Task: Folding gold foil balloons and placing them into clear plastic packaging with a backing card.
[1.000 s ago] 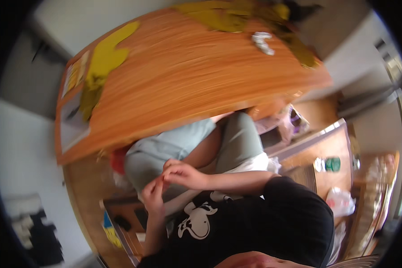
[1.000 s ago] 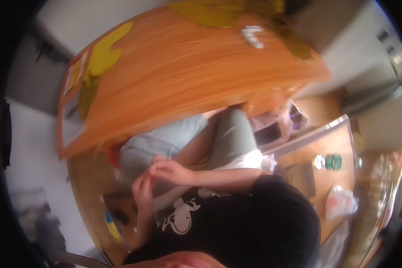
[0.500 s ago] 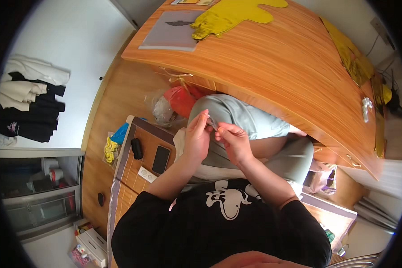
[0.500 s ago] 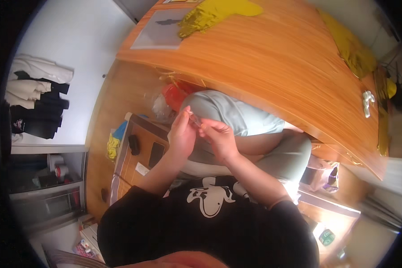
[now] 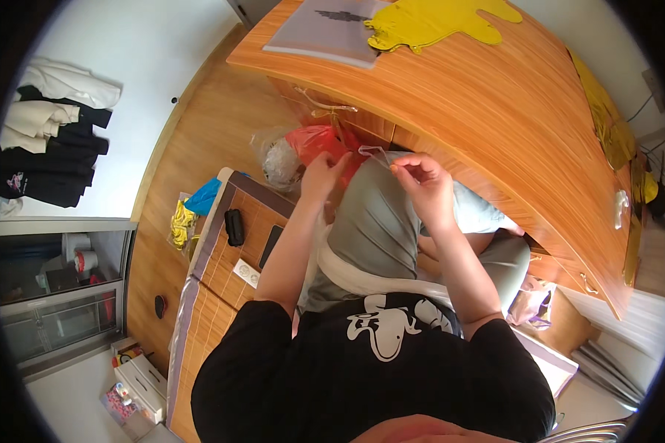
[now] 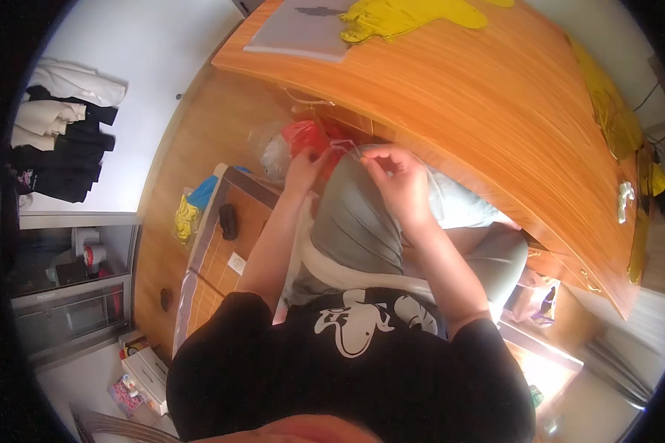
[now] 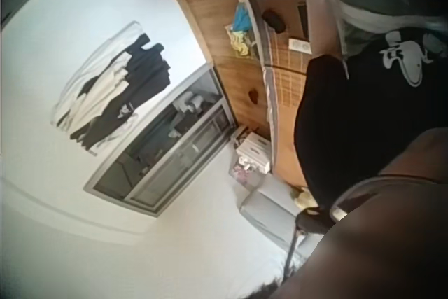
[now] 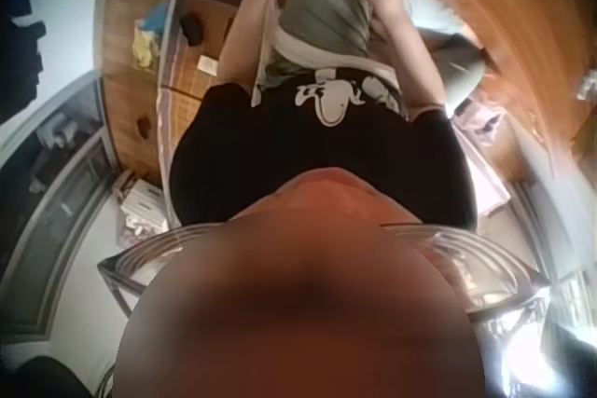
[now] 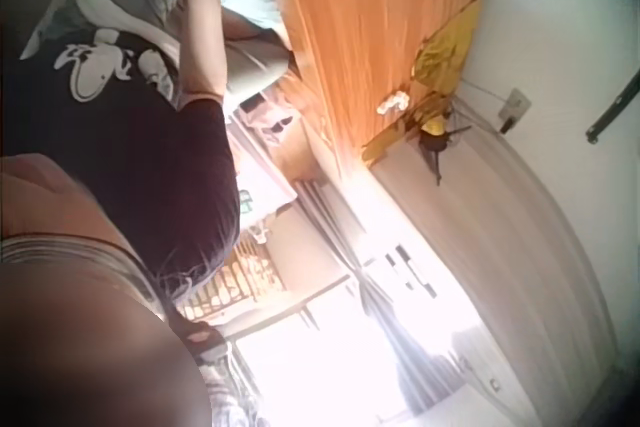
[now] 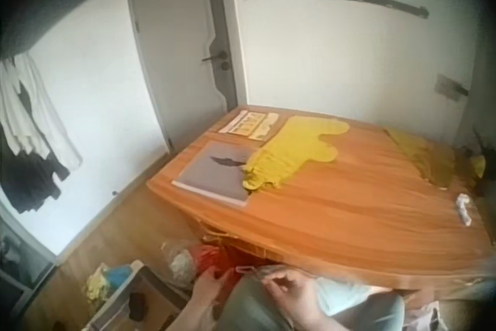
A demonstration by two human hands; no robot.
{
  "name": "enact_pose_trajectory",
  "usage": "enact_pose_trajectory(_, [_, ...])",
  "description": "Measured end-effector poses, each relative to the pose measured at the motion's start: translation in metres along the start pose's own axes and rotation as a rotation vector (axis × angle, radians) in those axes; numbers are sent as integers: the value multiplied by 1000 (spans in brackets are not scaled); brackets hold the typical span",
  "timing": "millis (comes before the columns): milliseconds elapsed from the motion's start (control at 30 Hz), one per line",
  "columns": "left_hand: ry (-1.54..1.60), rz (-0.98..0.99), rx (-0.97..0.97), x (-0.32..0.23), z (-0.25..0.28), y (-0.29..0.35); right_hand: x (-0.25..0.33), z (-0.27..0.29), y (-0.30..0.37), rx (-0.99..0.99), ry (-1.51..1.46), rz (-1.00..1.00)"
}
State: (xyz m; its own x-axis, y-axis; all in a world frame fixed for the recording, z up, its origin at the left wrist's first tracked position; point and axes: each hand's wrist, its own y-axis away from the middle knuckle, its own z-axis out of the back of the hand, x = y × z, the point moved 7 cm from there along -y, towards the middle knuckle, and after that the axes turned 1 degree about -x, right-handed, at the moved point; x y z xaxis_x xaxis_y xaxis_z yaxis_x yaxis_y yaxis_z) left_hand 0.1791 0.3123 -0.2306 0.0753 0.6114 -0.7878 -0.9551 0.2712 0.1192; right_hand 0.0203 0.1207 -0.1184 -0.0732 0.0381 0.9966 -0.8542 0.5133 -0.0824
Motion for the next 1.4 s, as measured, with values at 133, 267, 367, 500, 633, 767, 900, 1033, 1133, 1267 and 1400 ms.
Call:
enact_pose_trajectory(133, [-165, -33, 41, 5, -26, -2, 33, -25, -18, 72, 406, 214])
enact_pose_trajectory(267, [-140, -115, -83, 13, -12, 0, 14, -65, -44, 201, 613, 281])
enact_pose_trajectory(367, [-101, -118, -74, 16, 2, 10, -16, -90, -63, 311, 781, 203])
enact_pose_trajectory(500, [23, -151, -33, 20, 17, 24, -45, -116, -79, 329, 796, 125])
enact_pose_trajectory(633, [140, -157, -62, 12, 36, 36, -44, -133, -81, 464, 641, 93])
enact_pose_trajectory(767, [156, -263, -59, 3, 48, 39, -47, -133, -86, 480, 535, -37])
enact_pose_trajectory(900, [160, -201, 41, -2, 52, 41, -55, -131, -89, 477, 598, -27])
enact_pose_trajectory(1033, [195, -199, 39, -3, 59, 39, -72, -135, -88, 571, 481, -146])
enact_pose_trajectory(1133, [239, -207, 55, -7, 60, 40, -82, -140, -81, 721, 319, -207])
enact_pose_trajectory(1267, [288, -283, 35, -21, 65, 44, -76, -151, -70, 847, 244, -104])
enact_pose_trajectory(1400, [309, -345, 77, -38, 62, 50, -74, -156, -70, 743, 451, 17])
